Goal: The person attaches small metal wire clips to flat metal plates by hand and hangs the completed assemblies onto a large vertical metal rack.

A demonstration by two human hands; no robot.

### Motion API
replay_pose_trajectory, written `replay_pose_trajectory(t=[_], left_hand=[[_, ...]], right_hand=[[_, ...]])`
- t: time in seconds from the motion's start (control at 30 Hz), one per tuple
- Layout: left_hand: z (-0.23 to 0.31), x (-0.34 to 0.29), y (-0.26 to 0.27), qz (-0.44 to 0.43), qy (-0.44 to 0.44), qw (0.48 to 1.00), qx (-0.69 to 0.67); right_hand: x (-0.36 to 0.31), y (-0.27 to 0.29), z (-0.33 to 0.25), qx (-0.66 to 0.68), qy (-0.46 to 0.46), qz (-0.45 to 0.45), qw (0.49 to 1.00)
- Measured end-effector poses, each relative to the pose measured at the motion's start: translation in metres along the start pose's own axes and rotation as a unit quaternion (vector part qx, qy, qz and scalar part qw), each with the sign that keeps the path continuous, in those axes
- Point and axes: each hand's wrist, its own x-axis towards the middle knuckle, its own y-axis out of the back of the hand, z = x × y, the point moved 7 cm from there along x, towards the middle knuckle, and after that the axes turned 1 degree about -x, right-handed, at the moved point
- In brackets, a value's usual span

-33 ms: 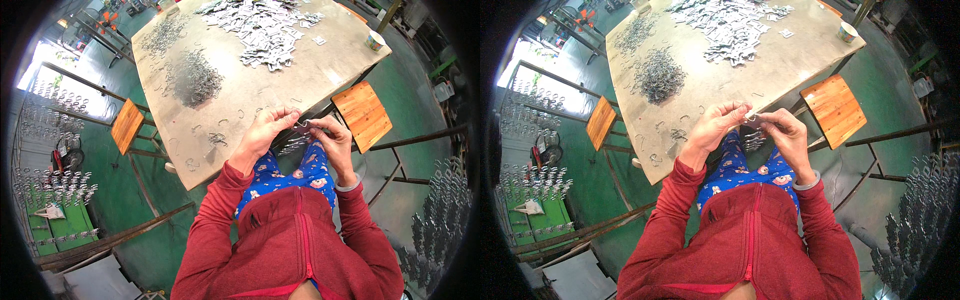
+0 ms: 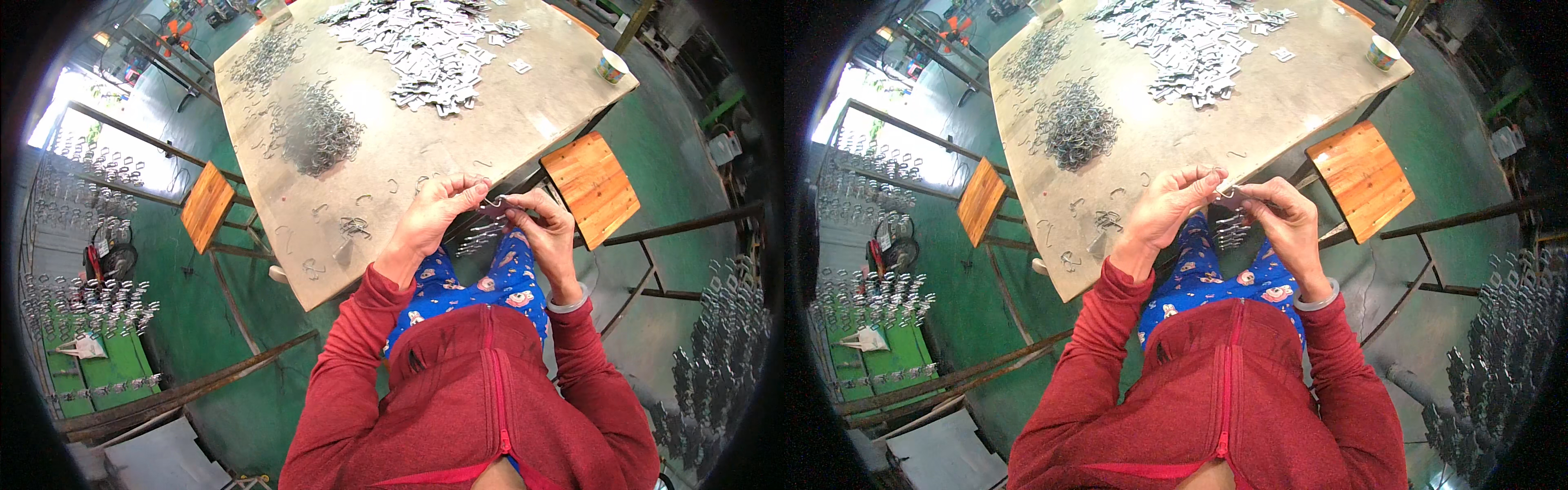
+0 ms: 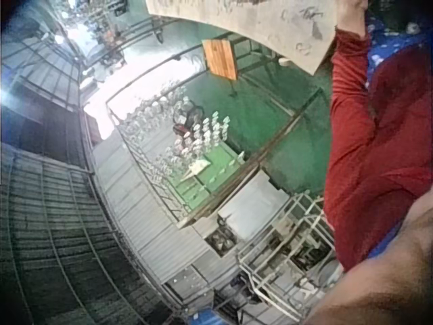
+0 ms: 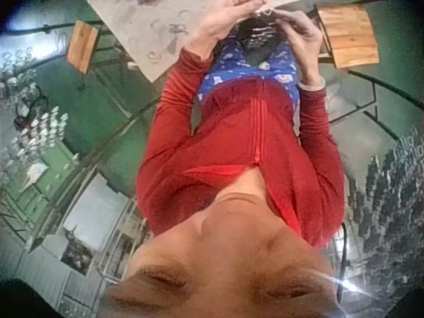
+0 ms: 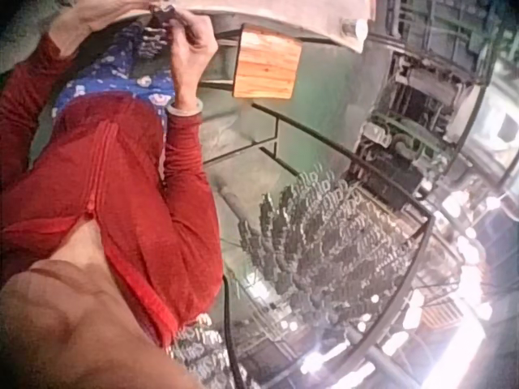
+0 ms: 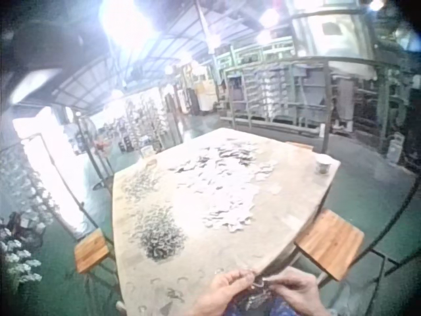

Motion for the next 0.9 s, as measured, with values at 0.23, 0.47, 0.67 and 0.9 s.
replay_pose_trajectory(t=[0.23, 0.47, 0.67, 0.9], left_hand=[[0.019, 0.002, -0.021, 0.014, -0.028, 1.000, 0.003], [0.071, -0.008, -0.130, 0.024, -0.351, 0.808, 0.472], [0.095, -0.033, -0.191, -0.049, -0.437, 0.811, 0.386], [0.059, -0.002, -0.188, -0.160, -0.330, 0.875, 0.315]], right_hand=[[-0.003, 0.006, -0.022, -0.115, 0.101, 0.033, 0.988], [-0.020, 0.052, -0.061, -0.152, 0.195, 0.153, 0.957], [-0.057, 0.065, -0.127, -0.045, 0.356, 0.217, 0.908], [-0.123, 0.127, -0.246, -0.081, 0.428, 0.291, 0.852]])
